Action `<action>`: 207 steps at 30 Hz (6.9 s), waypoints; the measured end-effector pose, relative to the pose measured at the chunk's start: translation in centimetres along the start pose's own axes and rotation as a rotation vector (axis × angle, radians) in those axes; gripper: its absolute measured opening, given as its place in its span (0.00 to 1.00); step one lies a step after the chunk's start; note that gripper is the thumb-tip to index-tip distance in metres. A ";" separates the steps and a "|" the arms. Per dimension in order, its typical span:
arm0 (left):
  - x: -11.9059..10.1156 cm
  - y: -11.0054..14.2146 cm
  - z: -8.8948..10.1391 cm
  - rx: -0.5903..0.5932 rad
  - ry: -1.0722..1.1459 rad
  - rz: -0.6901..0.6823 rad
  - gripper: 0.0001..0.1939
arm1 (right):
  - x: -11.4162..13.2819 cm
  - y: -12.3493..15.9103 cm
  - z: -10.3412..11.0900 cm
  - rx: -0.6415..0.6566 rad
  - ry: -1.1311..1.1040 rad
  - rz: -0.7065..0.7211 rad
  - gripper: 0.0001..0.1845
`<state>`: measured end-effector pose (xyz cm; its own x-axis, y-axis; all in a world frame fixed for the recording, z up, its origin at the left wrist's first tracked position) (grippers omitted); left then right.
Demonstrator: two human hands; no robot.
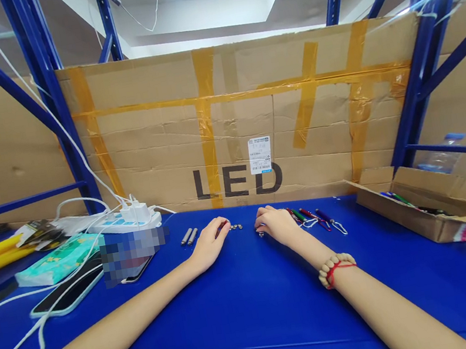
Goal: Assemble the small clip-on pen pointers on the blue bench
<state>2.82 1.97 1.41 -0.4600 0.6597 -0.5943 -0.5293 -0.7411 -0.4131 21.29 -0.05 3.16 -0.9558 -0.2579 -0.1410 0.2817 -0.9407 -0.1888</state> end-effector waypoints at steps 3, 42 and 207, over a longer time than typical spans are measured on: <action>-0.4 0.3 -0.2 0.106 0.010 -0.024 0.12 | -0.1 0.0 0.1 -0.065 -0.060 -0.025 0.08; -2.2 1.7 -0.7 0.162 -0.084 -0.303 0.12 | 2.6 1.2 2.1 0.040 -1.066 0.102 0.17; 1.5 -0.2 0.4 0.296 0.083 0.380 0.17 | 5.4 -4.7 -1.2 0.092 -0.984 -0.263 0.33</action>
<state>1.94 3.13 0.91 -0.6080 0.3281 -0.7230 -0.5205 -0.8523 0.0510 14.90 3.24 2.08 -0.6437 -0.0681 0.7623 0.0852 -0.9962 -0.0171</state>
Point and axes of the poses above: each hand's wrist, its own y-axis away from the middle knuckle, its own z-axis out of the back of the hand, x = y × z, the point moved 3 cm from there along -y, towards the middle knuckle, and after that the axes turned 8 degrees about x, right-handed, at the moved point
